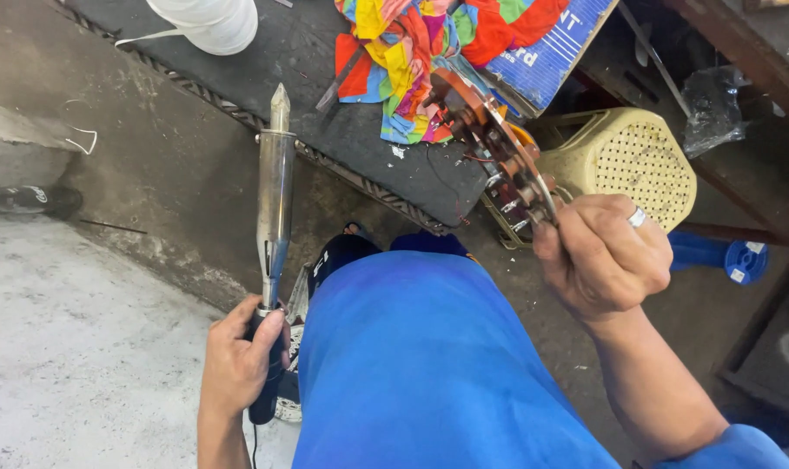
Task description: Repairing an electrical stator using pliers and a soldering iron in a workshop environment.
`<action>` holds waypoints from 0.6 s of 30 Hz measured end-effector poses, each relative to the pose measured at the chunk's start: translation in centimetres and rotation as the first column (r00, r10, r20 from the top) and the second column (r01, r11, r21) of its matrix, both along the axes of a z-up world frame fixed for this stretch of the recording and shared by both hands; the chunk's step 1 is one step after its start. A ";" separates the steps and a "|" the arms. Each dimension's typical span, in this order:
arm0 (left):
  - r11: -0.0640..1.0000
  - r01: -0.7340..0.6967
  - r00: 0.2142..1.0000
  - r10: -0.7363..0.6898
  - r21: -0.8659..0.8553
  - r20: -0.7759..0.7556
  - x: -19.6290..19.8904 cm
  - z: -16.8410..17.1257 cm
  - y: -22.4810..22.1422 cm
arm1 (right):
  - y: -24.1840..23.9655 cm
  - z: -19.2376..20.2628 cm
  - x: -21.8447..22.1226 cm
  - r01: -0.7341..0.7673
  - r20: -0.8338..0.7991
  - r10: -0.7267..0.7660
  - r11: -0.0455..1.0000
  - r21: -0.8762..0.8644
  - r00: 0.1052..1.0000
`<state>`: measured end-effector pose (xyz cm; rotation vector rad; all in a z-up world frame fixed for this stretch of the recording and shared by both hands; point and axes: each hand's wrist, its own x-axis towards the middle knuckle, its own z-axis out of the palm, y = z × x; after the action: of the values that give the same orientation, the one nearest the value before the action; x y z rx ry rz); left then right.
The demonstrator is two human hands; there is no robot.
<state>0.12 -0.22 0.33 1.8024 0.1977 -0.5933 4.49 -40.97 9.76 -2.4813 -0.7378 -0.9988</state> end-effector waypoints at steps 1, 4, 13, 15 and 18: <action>1.000 0.002 1.000 -0.002 0.001 -0.001 0.0 0.1 -0.1 | 0.1 0.1 -0.1 0.002 -0.001 -0.002 1.000 0.001 1.000; 1.000 0.004 1.000 -0.004 -0.018 0.011 0.2 0.2 -0.3 | 0.1 0.1 -0.3 -0.024 0.027 0.023 0.999 0.023 0.999; 1.000 0.011 1.000 -0.010 -0.005 0.025 0.1 -0.1 -0.5 | 0.4 0.4 -0.1 -0.096 0.067 0.093 0.994 0.047 0.993; 1.000 0.027 0.999 -0.027 0.011 0.031 0.3 -0.3 -0.5 | 0.2 0.5 -0.2 -0.105 0.045 0.103 0.994 0.042 0.994; 1.000 -0.001 1.000 0.001 -0.001 0.022 0.6 0.2 -0.8 | 0.0 0.5 0.0 -0.134 0.061 0.131 0.990 0.044 0.990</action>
<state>0.69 -1.02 0.58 1.8067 0.1826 -0.5723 4.54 -40.98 10.30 -2.3377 -0.8742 -1.0308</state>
